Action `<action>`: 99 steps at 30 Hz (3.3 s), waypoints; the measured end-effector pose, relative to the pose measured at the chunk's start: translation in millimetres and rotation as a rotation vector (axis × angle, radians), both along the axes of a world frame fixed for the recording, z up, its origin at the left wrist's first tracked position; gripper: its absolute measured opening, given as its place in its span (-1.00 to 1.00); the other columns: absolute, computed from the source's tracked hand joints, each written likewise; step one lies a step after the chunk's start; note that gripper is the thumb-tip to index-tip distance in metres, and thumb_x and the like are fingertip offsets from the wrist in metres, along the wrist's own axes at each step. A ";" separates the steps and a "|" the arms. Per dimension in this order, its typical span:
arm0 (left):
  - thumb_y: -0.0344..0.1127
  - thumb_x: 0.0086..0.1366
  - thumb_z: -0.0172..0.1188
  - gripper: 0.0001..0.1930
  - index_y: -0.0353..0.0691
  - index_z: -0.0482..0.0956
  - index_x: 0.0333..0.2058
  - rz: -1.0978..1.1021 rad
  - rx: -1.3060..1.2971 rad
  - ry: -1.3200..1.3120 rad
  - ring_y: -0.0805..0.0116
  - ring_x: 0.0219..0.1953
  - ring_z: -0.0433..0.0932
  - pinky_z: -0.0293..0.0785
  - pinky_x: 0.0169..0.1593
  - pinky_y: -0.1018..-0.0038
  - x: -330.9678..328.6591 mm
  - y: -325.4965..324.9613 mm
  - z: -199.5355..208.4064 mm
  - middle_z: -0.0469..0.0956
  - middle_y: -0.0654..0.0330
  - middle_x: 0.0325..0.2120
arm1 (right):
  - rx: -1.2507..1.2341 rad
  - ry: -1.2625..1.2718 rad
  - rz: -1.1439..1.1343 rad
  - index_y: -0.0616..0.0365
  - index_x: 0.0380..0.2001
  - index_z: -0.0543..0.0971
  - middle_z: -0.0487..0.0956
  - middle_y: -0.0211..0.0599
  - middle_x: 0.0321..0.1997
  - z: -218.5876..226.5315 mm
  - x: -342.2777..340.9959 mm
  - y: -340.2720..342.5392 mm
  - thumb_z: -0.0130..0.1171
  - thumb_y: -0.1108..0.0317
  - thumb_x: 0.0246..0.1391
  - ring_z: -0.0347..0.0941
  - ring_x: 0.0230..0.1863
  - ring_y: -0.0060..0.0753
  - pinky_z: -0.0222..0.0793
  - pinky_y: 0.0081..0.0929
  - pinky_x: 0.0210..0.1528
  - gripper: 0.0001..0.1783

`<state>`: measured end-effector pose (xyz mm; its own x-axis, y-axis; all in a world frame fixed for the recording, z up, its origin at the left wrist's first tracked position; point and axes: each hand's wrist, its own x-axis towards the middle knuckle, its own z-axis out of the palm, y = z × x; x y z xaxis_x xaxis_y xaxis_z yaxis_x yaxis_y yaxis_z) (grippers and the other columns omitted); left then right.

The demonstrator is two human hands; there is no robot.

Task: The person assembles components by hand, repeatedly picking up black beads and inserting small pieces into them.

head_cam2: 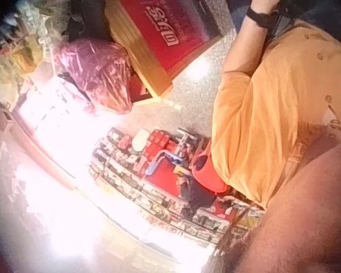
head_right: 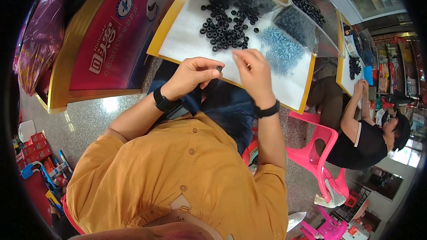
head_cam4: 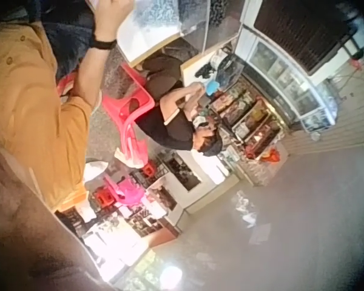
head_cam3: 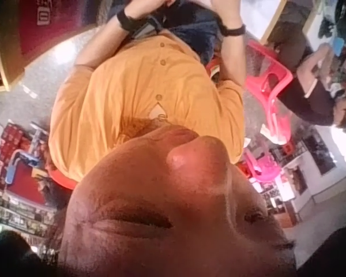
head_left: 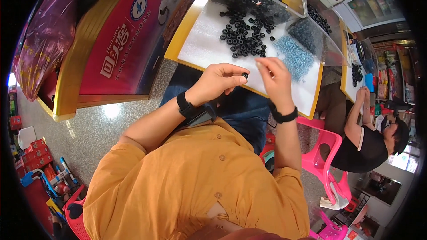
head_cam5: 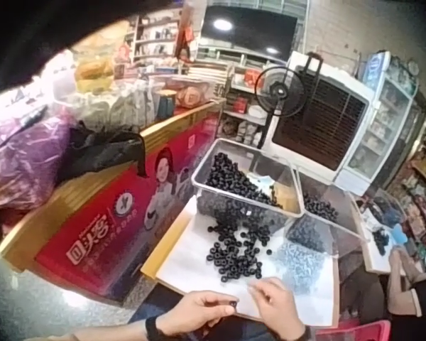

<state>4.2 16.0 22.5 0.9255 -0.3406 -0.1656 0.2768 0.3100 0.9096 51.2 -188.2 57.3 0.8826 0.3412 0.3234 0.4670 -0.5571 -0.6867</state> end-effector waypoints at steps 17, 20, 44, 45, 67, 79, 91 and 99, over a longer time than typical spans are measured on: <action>-0.31 0.26 0.33 -0.72 -0.26 0.65 -0.08 0.055 -0.004 -0.019 0.72 -0.51 0.39 0.32 -0.50 0.71 6.7 7.5 -4.2 0.56 0.41 -0.45 | -0.635 0.028 0.021 -0.03 -0.13 0.64 0.58 -0.14 -0.24 -4.2 132.0 -3.7 0.20 0.29 0.08 0.55 -0.18 0.00 0.46 -0.18 -0.13 -0.74; -0.31 0.25 0.33 -0.72 -0.25 0.65 -0.08 0.060 0.003 -0.004 0.72 -0.50 0.40 0.33 -0.49 0.71 7.6 9.7 -2.7 0.56 0.41 -0.44 | -0.672 0.107 -0.017 0.03 -0.17 0.65 0.58 -0.09 -0.30 7.9 127.3 -5.3 0.20 0.37 0.01 0.55 -0.23 -0.02 0.46 -0.20 -0.14 -0.74; -0.32 0.24 0.34 -0.71 -0.26 0.66 -0.08 0.096 0.030 0.017 0.69 -0.44 0.43 0.38 -0.39 0.69 11.0 13.3 0.9 0.55 0.40 -0.43 | -0.578 -0.007 0.015 0.06 -0.21 0.64 0.58 -0.10 -0.31 -5.8 127.1 18.1 0.13 0.42 0.07 0.56 -0.26 -0.01 0.47 -0.15 -0.19 -0.79; -0.32 0.24 0.34 -0.72 -0.27 0.66 -0.08 0.094 0.039 0.037 0.68 -0.43 0.44 0.40 -0.37 0.68 11.0 13.0 2.0 0.54 0.40 -0.43 | -0.579 -0.006 0.013 0.06 -0.21 0.64 0.58 -0.10 -0.31 -3.2 126.7 19.7 0.13 0.42 0.07 0.56 -0.26 -0.01 0.47 -0.15 -0.19 -0.79; -0.28 0.25 0.34 -0.71 -0.25 0.67 -0.09 0.093 0.114 -0.033 0.68 -0.41 0.45 0.42 -0.31 0.66 12.0 10.8 -3.6 0.60 0.37 -0.44 | -0.517 -0.021 -0.104 0.11 -0.31 0.65 0.64 -0.12 -0.28 -19.0 157.0 65.9 0.17 0.23 0.07 0.59 -0.22 -0.06 0.51 -0.21 -0.16 -0.78; -0.30 0.20 0.37 -0.72 -0.21 0.68 -0.10 0.169 0.226 -0.245 0.65 -0.45 0.43 0.39 -0.36 0.63 7.9 12.3 -0.7 0.56 0.35 -0.43 | 0.447 0.608 0.013 0.30 -0.27 0.56 0.58 -0.38 -0.42 33.1 0.9 16.3 0.26 0.56 0.08 0.50 -0.46 -0.62 0.42 -0.66 -0.42 -0.87; -0.40 0.17 0.38 -0.71 -0.27 0.67 -0.10 0.131 0.401 -0.569 0.55 -0.40 0.54 0.44 -0.36 0.62 -5.8 2.1 12.6 0.59 0.23 -0.38 | 0.571 0.517 -0.007 0.30 -0.12 0.64 0.58 -0.30 -0.23 7.2 -52.9 7.7 0.22 0.54 0.16 0.51 -0.41 -0.61 0.47 -0.67 -0.39 -0.79; -0.40 0.15 0.39 -0.72 -0.31 0.67 -0.15 0.156 0.436 -0.714 0.43 -0.42 0.56 0.45 -0.38 0.58 -8.6 -2.6 9.9 0.62 0.16 -0.39 | 0.338 0.220 -0.014 0.32 -0.17 0.65 0.58 -0.28 -0.25 10.5 -64.8 10.1 0.23 0.56 0.14 0.49 -0.46 -0.63 0.44 -0.67 -0.42 -0.83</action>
